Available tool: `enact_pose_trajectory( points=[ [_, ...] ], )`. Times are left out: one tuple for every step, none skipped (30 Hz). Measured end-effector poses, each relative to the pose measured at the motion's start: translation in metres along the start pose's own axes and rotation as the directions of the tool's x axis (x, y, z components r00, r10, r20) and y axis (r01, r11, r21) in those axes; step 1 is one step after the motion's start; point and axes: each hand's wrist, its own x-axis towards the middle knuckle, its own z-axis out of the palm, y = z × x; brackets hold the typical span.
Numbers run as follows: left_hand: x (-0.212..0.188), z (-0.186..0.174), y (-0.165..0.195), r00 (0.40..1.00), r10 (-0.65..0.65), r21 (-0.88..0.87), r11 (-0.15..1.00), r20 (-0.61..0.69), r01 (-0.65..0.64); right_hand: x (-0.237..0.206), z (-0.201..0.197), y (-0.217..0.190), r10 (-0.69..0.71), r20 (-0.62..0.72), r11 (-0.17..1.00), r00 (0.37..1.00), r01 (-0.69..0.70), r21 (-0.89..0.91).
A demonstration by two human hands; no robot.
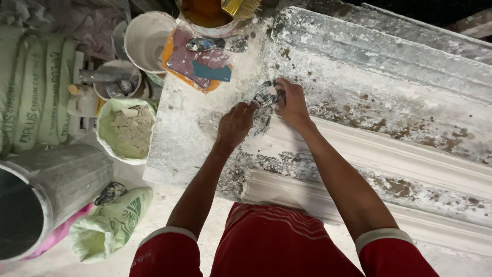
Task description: The person washes their hands at a tap, then wipes a white cloth and dips it in a bucket. They scoop plaster filler and use a small putty knife to fill and smooth gaps on a decorative gypsum cornice molding on the workbench, handling a bundle of white fiber in a bucket in between.
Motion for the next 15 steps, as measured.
enact_pose_trajectory(
  points=[
    [-0.002, -0.001, 0.002, 1.000, 0.006, -0.028, 1.000, -0.025, -0.007, -0.002, 0.000, 0.003, -0.040, 0.008, 0.999, 0.999, 0.040, 0.024],
    [-0.004, -0.003, 0.004, 0.999, -0.023, -0.048, 0.999, -0.044, 0.020, -0.004, 0.000, 0.008, 0.030, 0.009, 0.989, 1.000, -0.031, 0.147],
    [-0.008, -0.006, 0.007, 0.996, -0.055, -0.065, 0.997, -0.064, 0.051, -0.007, 0.000, 0.013, 0.097, 0.021, 0.959, 0.995, -0.100, 0.267],
    [-0.012, -0.009, 0.010, 0.992, -0.091, -0.079, 0.993, -0.086, 0.084, -0.007, 0.000, 0.018, 0.158, 0.045, 0.910, 0.986, -0.163, 0.382],
    [-0.018, -0.013, 0.012, 0.984, -0.137, -0.103, 0.987, -0.112, 0.125, -0.008, 0.000, 0.024, -0.038, -0.144, 0.969, 0.989, 0.071, 0.237],
    [-0.024, -0.017, 0.014, 0.972, -0.187, -0.123, 0.978, -0.141, 0.170, -0.008, -0.002, 0.031, -0.263, -0.289, 0.955, 0.920, 0.292, 0.058],
    [-0.031, -0.022, 0.014, 0.956, -0.242, -0.141, 0.965, -0.168, 0.220, -0.008, -0.003, 0.036, -0.490, -0.380, 0.869, 0.784, 0.477, -0.136],
    [-0.037, -0.027, 0.012, 0.927, -0.297, -0.181, 0.949, -0.228, 0.259, -0.008, -0.005, 0.042, -0.400, -0.388, 0.892, 0.831, 0.449, 0.043],
    [-0.042, -0.031, 0.008, 0.893, -0.346, -0.223, 0.931, -0.287, 0.289, -0.009, -0.007, 0.046, -0.307, -0.372, 0.888, 0.876, 0.404, 0.219],
    [-0.047, -0.036, 0.002, 0.855, -0.391, -0.268, 0.912, -0.342, 0.310, -0.009, -0.009, 0.048, -0.282, -0.350, 0.892, 0.893, 0.379, 0.247],
    [-0.051, -0.040, -0.006, 0.821, -0.357, -0.185, 0.934, -0.446, 0.305, -0.010, -0.010, 0.050, -0.256, -0.331, 0.897, 0.908, 0.351, 0.269],
    [-0.054, -0.045, -0.017, 0.783, -0.308, -0.101, 0.948, -0.540, 0.303, -0.011, -0.011, 0.051, -0.228, -0.313, 0.902, 0.922, 0.321, 0.287],
    [-0.056, -0.049, -0.028, 0.743, -0.247, -0.016, 0.953, -0.622, 0.303, -0.013, -0.011, 0.050, -0.232, -0.311, 0.898, 0.922, 0.326, 0.295],
    [-0.057, -0.053, -0.038, 0.650, -0.410, -0.216, 0.908, -0.640, 0.359, -0.014, -0.011, 0.048, -0.234, -0.311, 0.895, 0.921, 0.329, 0.300],
    [-0.057, -0.057, -0.046, 0.550, -0.563, -0.412, 0.826, -0.617, 0.385, -0.015, -0.010, 0.046, -0.232, -0.313, 0.894, 0.921, 0.329, 0.305]
  ],
)
